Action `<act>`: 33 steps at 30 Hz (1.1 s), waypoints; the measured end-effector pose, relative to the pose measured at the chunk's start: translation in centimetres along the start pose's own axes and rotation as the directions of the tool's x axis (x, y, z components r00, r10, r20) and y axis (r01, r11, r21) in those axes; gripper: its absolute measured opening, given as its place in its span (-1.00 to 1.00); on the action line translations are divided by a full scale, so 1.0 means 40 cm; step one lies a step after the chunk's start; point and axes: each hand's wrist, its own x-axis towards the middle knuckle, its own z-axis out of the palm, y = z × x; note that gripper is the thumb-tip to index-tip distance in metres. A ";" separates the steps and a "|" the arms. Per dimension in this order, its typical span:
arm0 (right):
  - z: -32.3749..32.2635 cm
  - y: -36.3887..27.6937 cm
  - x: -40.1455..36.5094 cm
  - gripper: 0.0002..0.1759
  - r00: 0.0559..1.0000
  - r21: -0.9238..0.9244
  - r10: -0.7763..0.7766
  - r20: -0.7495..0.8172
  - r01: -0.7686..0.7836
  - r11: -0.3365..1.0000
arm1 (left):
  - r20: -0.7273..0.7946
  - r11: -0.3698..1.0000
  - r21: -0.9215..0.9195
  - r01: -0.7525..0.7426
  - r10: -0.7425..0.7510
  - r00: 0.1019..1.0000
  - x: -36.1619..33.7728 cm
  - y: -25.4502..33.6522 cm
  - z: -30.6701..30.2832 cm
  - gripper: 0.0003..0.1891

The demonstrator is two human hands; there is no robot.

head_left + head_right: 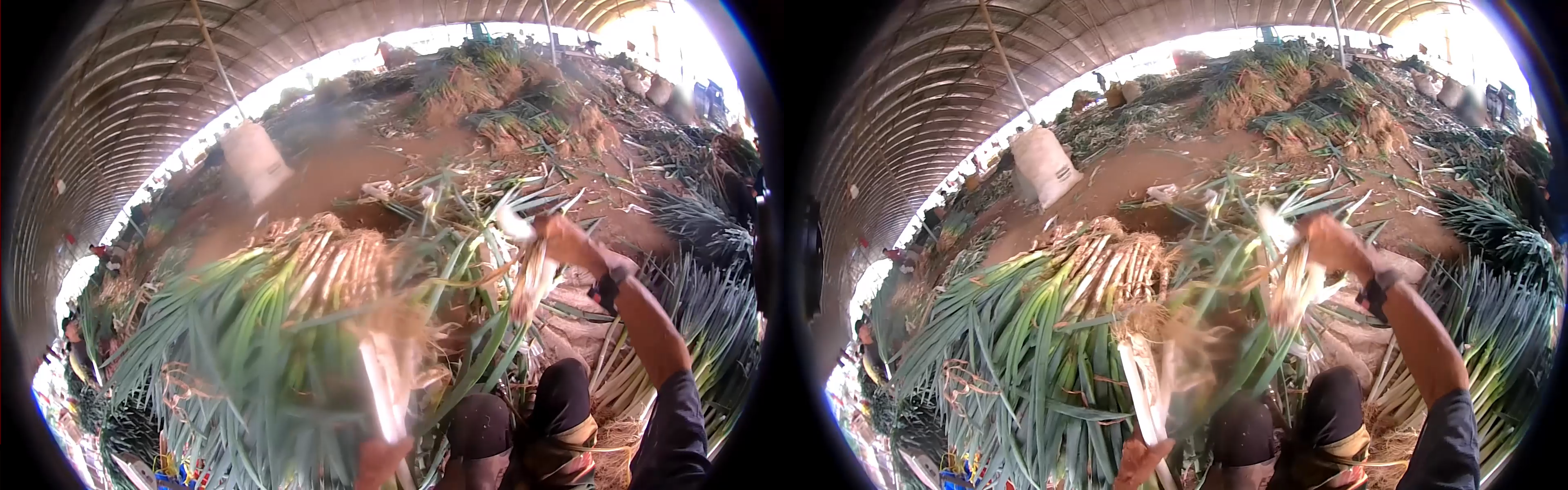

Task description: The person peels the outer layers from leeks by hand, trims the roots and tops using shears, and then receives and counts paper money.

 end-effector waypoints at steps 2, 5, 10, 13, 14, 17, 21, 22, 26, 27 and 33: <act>0.070 -0.094 -0.043 -0.94 0.975 -0.410 -0.189 0.112 0.219 0.886 | 0.029 0.989 -0.127 0.080 -0.076 0.997 0.024 -0.168 0.003 -0.14; 0.101 -0.297 -0.009 -0.78 0.967 0.270 -0.237 -0.094 0.254 0.929 | -0.167 0.917 0.330 0.223 -0.176 0.970 0.063 -0.152 0.004 -0.54; 0.171 -0.528 0.014 -0.30 0.947 0.887 -0.167 0.275 -0.183 0.424 | -0.155 0.998 -0.055 0.018 -0.026 0.988 0.076 -0.120 0.002 -0.34; 0.256 -0.609 0.022 -0.33 0.974 0.892 -0.128 0.188 -0.115 0.437 | -0.143 0.989 0.144 -0.039 0.060 0.988 0.087 -0.115 -0.003 -0.42; 0.312 -0.612 0.025 -0.57 0.973 0.737 -0.124 0.194 -0.061 0.673 | -0.165 0.975 0.218 -0.049 0.086 0.982 0.093 -0.109 0.008 -0.44; 0.368 -0.606 0.062 -0.82 0.980 0.351 0.039 0.195 -0.107 0.930 | -0.221 0.941 0.336 -0.030 0.110 0.969 0.091 -0.083 0.041 -0.43; 0.317 -0.426 0.188 -0.78 0.774 0.392 0.631 0.047 -0.596 0.701 | -0.219 0.987 0.085 -0.139 0.154 0.963 0.049 -0.132 0.078 -0.51; 0.315 -0.363 0.198 -0.79 0.737 0.373 0.675 -0.045 -0.614 0.696 | -0.107 0.982 -0.108 -0.152 0.140 0.984 0.056 -0.285 0.089 -0.51; 0.347 0.004 0.183 -0.84 0.633 0.578 0.772 -0.059 -0.609 0.543 | 0.095 0.974 -0.216 -0.076 0.098 0.991 -0.037 -0.354 0.043 -0.32; 0.431 0.141 0.161 -0.83 0.703 0.784 0.710 -0.048 -0.414 0.462 | 0.038 0.869 -0.468 -0.162 0.203 0.978 -0.051 -0.346 0.046 -0.39; 0.373 -0.118 0.015 -0.80 0.909 0.920 0.220 0.354 -0.296 -0.256 | 0.012 0.862 -0.378 0.338 -0.360 0.933 -0.053 -0.069 -0.087 -0.61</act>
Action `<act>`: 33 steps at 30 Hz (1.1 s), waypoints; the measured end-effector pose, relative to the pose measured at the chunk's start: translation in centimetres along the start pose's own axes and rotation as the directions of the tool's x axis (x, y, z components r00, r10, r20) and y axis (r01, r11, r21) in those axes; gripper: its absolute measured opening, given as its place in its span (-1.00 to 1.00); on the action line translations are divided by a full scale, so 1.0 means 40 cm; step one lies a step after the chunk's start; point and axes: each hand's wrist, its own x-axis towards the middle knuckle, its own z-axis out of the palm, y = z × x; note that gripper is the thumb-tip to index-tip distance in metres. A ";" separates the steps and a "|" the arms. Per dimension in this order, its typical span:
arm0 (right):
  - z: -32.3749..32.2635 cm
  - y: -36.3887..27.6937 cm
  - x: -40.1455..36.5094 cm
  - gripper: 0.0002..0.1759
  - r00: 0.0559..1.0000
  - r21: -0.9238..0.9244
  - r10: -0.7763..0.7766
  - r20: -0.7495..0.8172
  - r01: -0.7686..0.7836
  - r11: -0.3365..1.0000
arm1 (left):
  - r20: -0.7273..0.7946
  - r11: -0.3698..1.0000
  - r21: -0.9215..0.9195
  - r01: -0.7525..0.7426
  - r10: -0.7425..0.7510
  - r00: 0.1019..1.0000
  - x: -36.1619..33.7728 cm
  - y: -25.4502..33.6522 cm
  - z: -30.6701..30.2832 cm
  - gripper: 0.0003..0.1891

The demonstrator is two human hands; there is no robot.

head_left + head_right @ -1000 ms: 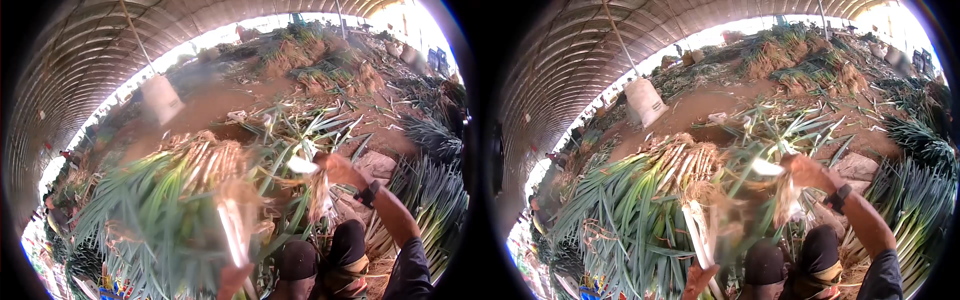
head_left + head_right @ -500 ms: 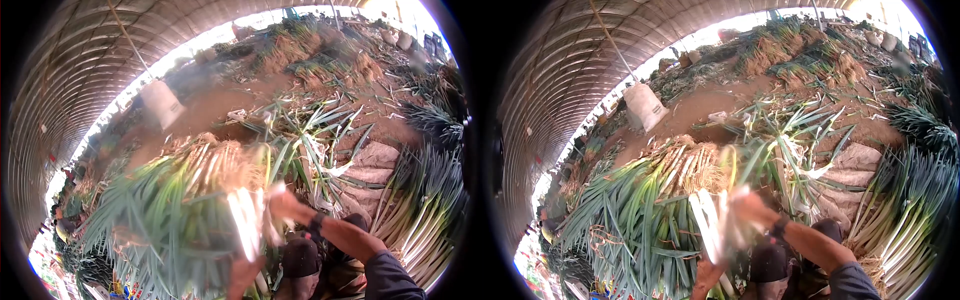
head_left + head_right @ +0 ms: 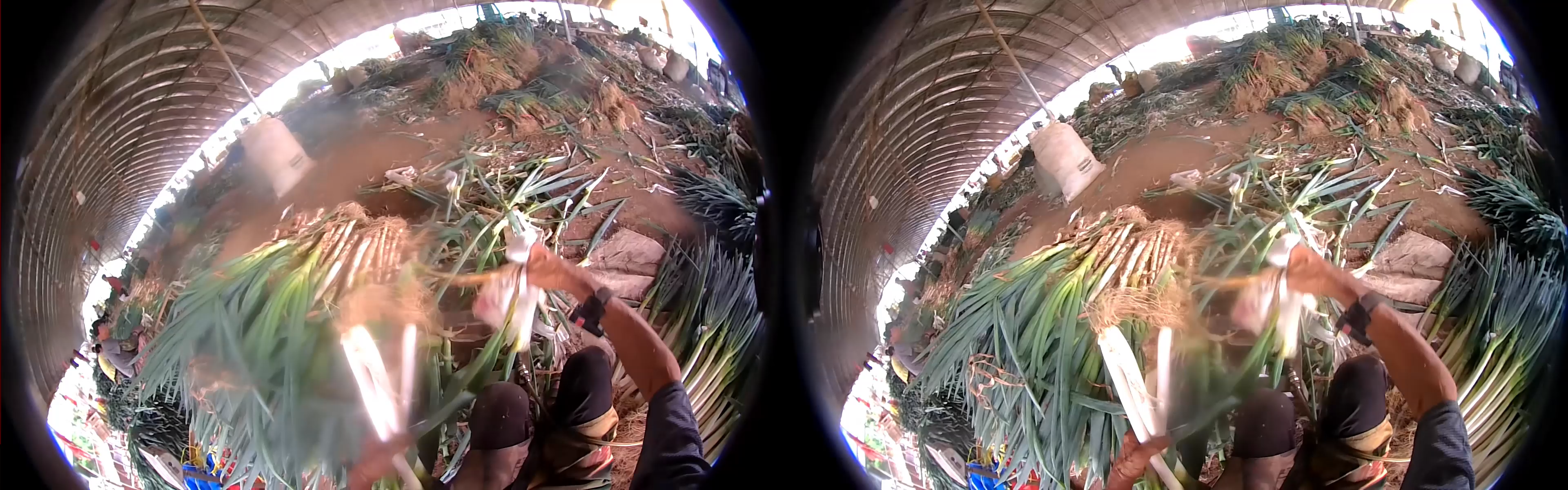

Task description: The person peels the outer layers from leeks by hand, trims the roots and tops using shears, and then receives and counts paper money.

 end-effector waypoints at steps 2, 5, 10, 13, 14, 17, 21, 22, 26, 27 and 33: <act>0.045 0.050 -0.023 -0.88 0.972 -0.049 0.105 0.211 -0.097 0.994 | -0.017 0.998 -0.059 0.004 -0.005 1.000 -0.021 0.051 0.013 -0.60; 0.300 -0.055 -0.060 -0.67 0.877 0.528 -0.074 0.476 -0.217 0.821 | 0.042 0.996 -0.054 0.065 -0.063 0.997 0.011 -0.003 -0.023 -0.47; 0.457 -0.025 -0.078 -0.70 0.817 -0.151 0.504 0.281 -0.480 0.864 | 0.103 0.977 0.181 0.109 -0.129 0.986 0.062 -0.047 -0.043 -0.31; 0.538 -0.072 -0.082 -0.75 0.954 -0.583 0.290 0.079 -0.192 0.790 | 0.040 0.991 0.136 0.006 -0.012 0.999 0.073 -0.049 -0.001 -0.43; 0.533 -0.012 -0.056 -0.77 0.993 -0.558 0.092 0.075 -0.035 0.829 | 0.045 0.992 0.125 -0.035 0.030 0.999 0.076 -0.049 0.010 -0.44; 0.502 0.079 -0.018 -0.82 0.945 -0.530 -0.326 0.025 0.289 0.797 | 0.089 0.981 0.195 -0.006 -0.012 0.996 0.091 -0.075 0.011 -0.48; 0.402 -0.040 0.070 -0.84 0.998 -0.982 -0.035 0.053 0.059 0.178 | 0.130 0.971 0.227 -0.075 0.046 0.990 0.060 -0.030 0.047 -0.49; 0.370 -0.027 0.089 -0.79 0.973 -0.978 -0.192 0.125 0.154 0.143 | 0.155 0.974 0.204 -0.098 0.067 0.986 0.070 -0.054 0.039 -0.48; 0.253 -0.118 0.151 -0.71 0.896 -0.853 -0.123 -0.426 -0.353 0.385 | 0.383 0.972 0.009 -0.235 0.214 0.899 0.115 -0.261 -0.030 -0.41; 0.228 -0.117 0.150 -0.71 0.890 -0.861 -0.185 -0.417 -0.322 0.393 | 0.471 0.947 -0.098 -0.306 0.315 0.824 0.126 -0.347 -0.053 -0.39; -0.224 -0.078 0.328 -0.83 0.783 -0.871 -0.609 -0.125 -0.381 -0.310 | 0.417 0.913 -0.324 -0.249 0.374 0.828 0.105 -0.654 -0.131 -0.31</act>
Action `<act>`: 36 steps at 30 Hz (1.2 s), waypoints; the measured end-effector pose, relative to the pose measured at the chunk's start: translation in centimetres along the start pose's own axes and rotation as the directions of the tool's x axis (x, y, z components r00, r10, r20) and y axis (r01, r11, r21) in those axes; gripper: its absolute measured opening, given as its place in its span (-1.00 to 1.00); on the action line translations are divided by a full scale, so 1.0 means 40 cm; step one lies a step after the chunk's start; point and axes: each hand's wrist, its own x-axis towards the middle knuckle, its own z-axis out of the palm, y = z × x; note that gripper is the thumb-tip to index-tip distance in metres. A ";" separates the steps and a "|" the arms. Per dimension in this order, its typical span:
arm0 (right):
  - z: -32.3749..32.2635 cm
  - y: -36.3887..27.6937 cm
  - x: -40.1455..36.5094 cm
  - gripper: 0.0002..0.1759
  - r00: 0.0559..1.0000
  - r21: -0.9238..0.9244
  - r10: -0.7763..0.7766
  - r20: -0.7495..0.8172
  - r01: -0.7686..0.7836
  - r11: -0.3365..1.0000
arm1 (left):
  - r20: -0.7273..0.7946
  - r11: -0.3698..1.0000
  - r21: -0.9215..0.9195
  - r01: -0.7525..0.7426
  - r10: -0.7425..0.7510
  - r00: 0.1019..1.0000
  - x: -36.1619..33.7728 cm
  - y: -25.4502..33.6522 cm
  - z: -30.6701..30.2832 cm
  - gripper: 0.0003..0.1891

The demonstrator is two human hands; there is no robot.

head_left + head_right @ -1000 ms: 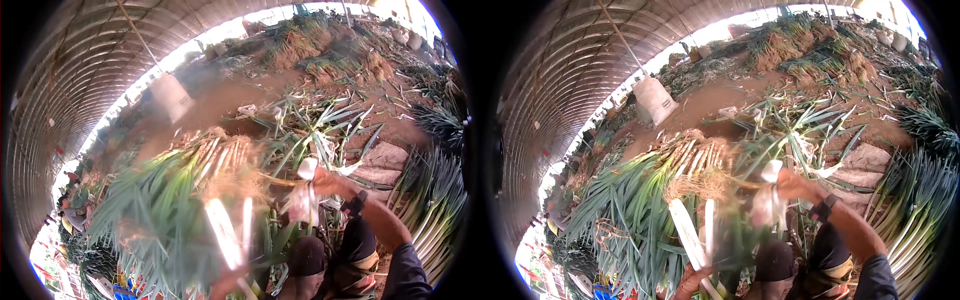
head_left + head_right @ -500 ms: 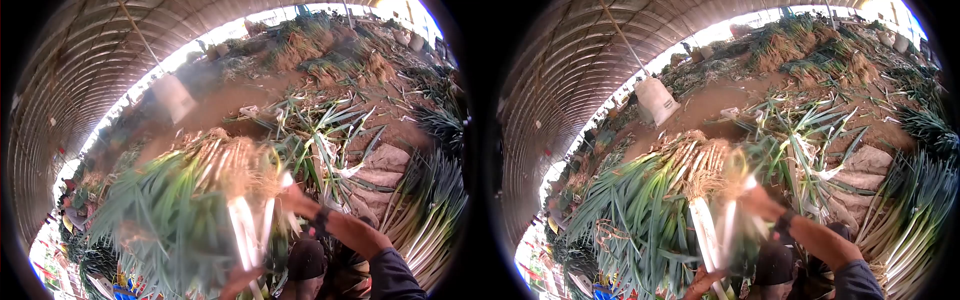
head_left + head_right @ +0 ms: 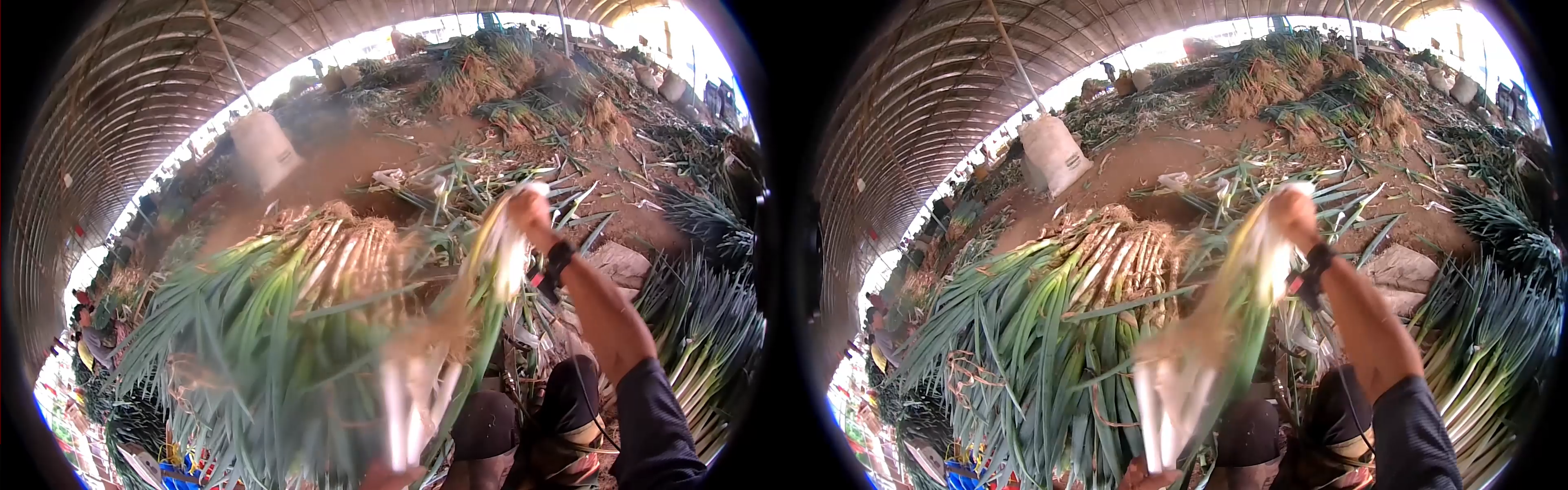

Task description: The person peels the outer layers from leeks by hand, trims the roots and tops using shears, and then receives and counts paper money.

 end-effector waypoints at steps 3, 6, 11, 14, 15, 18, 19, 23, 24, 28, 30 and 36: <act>-0.020 0.238 0.084 -0.88 0.926 0.555 0.313 -0.211 -0.150 0.818 | -0.067 0.995 0.065 0.081 -0.077 0.995 -0.031 0.151 0.081 -0.28; -0.245 0.224 0.097 -0.89 0.828 0.646 0.557 0.071 -0.463 0.606 | -0.252 0.981 0.079 0.178 -0.153 0.956 -0.010 0.233 0.101 -0.29; -0.499 0.266 0.183 -0.91 0.758 0.692 0.651 -0.031 -0.454 0.561 | -0.245 0.951 0.306 0.043 0.035 0.969 -0.031 0.342 0.113 -0.45; -0.553 0.445 0.332 -0.94 0.758 0.825 0.637 -0.142 -0.265 0.499 | -0.366 0.833 0.430 0.348 -0.191 0.911 -0.003 0.466 0.173 -0.47; -0.568 0.477 0.362 -0.95 0.781 0.828 0.599 -0.175 -0.213 0.519 | -0.408 0.770 0.461 0.440 -0.257 0.876 0.010 0.499 0.186 -0.48; -0.684 0.346 0.294 -0.92 0.878 0.593 0.381 -0.291 -0.147 0.792 | -0.489 0.895 0.205 0.397 -0.258 0.833 -0.028 0.278 0.015 -0.47; -0.705 0.281 0.247 -0.89 0.923 0.464 0.244 -0.298 -0.083 0.882 | -0.355 0.896 0.263 0.359 -0.256 0.899 -0.003 0.353 0.061 -0.45; -0.733 -0.088 -0.107 -0.77 0.722 -0.021 -0.658 -0.212 0.670 0.742 | -0.452 0.873 0.360 0.328 -0.144 0.880 0.063 0.353 0.074 -0.40; -0.713 -0.160 -0.206 -0.74 0.526 -0.078 -0.829 -0.190 0.834 0.547 | -0.770 0.541 0.342 0.769 -0.308 0.559 0.141 0.455 0.161 -0.39; -0.551 -0.314 -0.526 -0.46 -0.136 0.008 -0.986 -0.099 0.990 -0.138 | -0.597 0.876 0.113 0.468 -0.317 0.737 0.156 0.422 0.137 -0.28; -0.577 -0.378 -0.388 -0.51 -0.065 0.342 -0.953 0.294 0.939 0.041 | -0.504 0.813 0.134 0.566 -0.436 0.746 0.164 0.417 0.126 -0.17; -0.625 -0.333 0.241 -0.65 0.783 -0.454 -0.466 -0.412 0.267 0.850 | -0.714 0.633 0.401 0.662 -0.237 0.659 0.216 0.455 0.212 -0.36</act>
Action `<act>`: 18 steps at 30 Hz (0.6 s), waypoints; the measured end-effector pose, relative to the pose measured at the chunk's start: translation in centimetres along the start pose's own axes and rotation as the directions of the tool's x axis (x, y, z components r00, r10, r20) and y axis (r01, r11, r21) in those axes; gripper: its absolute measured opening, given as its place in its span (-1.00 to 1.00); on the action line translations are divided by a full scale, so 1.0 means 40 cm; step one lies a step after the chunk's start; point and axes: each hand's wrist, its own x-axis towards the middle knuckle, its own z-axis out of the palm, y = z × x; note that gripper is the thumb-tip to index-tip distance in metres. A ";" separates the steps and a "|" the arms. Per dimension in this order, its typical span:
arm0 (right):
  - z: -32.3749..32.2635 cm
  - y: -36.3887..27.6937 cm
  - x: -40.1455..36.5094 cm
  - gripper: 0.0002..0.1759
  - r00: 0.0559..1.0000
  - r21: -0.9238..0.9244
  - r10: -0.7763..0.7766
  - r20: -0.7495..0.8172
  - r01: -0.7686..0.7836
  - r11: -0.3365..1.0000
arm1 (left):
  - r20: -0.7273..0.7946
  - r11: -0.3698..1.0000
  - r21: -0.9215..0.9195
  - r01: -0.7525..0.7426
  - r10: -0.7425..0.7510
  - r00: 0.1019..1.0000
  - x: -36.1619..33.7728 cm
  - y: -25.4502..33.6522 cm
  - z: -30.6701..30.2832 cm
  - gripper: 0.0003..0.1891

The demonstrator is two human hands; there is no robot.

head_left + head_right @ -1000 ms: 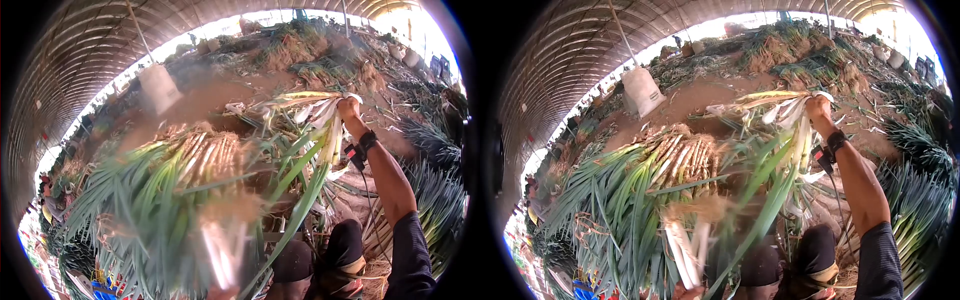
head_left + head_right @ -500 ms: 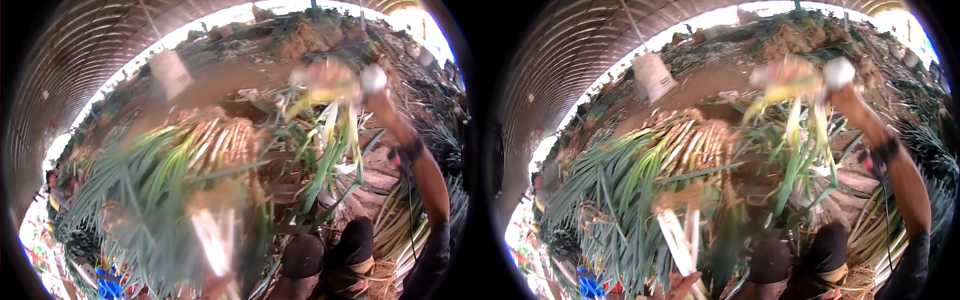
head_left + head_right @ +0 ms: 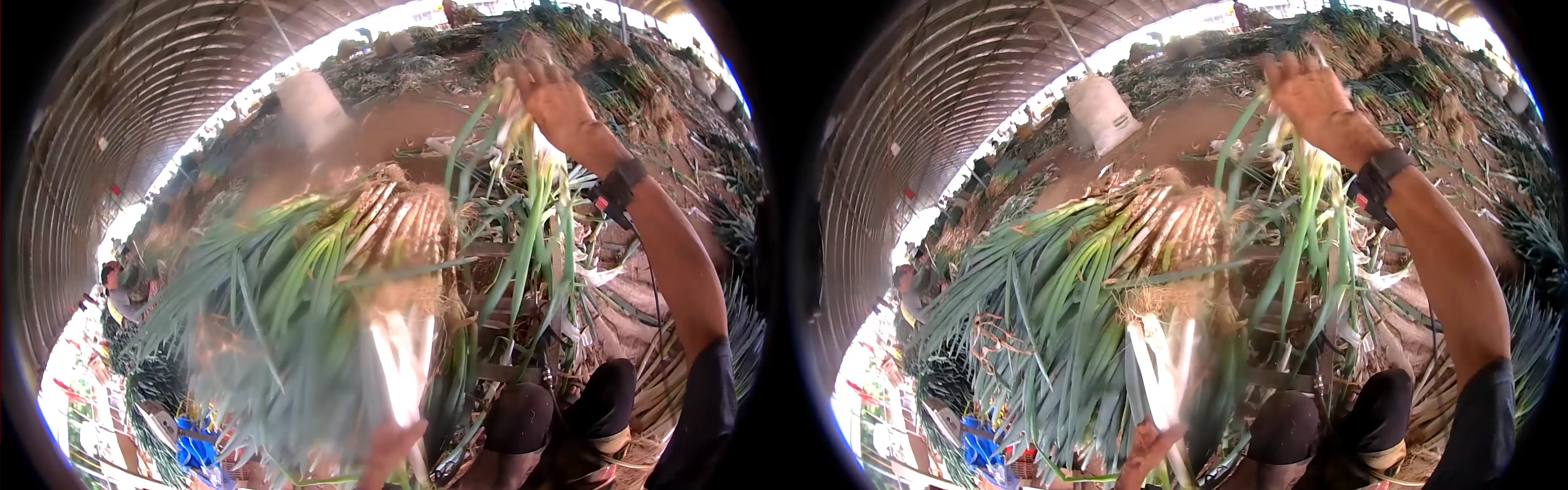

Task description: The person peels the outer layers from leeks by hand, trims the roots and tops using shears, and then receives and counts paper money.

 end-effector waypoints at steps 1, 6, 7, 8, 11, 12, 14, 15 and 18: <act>-0.058 -0.038 0.029 -0.56 0.934 0.162 -0.196 0.299 0.153 0.975 | 0.138 0.989 0.054 0.141 -0.147 0.979 -0.050 0.109 -0.038 -0.25; -0.305 -0.326 -0.237 -0.31 0.831 0.940 -0.556 0.024 0.171 0.296 | 0.018 0.929 0.205 -0.310 0.313 0.950 0.055 -0.034 0.056 -0.39; -0.364 -0.358 -0.278 -0.29 0.814 0.968 -0.573 0.095 0.058 0.243 | 0.091 0.942 0.159 -0.297 0.285 0.954 0.053 -0.021 0.060 -0.33; -0.412 -0.379 -0.310 -0.26 0.791 0.979 -0.590 0.162 -0.055 0.195 | 0.098 0.943 0.148 -0.299 0.287 0.953 0.054 -0.006 0.065 -0.27; -0.436 -0.452 -0.399 -0.34 0.900 0.966 -0.364 0.238 -0.181 0.182 | -0.003 0.928 0.180 -0.327 0.333 0.943 0.053 0.036 0.098 -0.20; -0.426 -0.440 -0.394 -0.41 0.915 0.968 -0.345 0.208 -0.141 0.207 | 0.006 0.917 0.191 -0.351 0.356 0.934 0.046 0.049 0.095 -0.19; -0.392 -0.397 -0.363 -0.54 0.938 0.964 -0.312 0.150 -0.069 0.256 | 0.022 0.893 0.213 -0.398 0.403 0.915 0.033 0.074 0.089 -0.16; -0.368 -0.365 -0.326 -0.65 0.959 0.930 -0.268 0.092 0.014 0.368 | 0.052 0.871 0.216 -0.442 0.442 0.896 0.029 0.069 0.087 -0.16; -0.333 -0.297 -0.274 -0.70 0.953 0.859 -0.289 0.089 0.073 0.506 | 0.104 0.868 0.165 -0.469 0.457 0.883 0.014 0.110 0.072 -0.14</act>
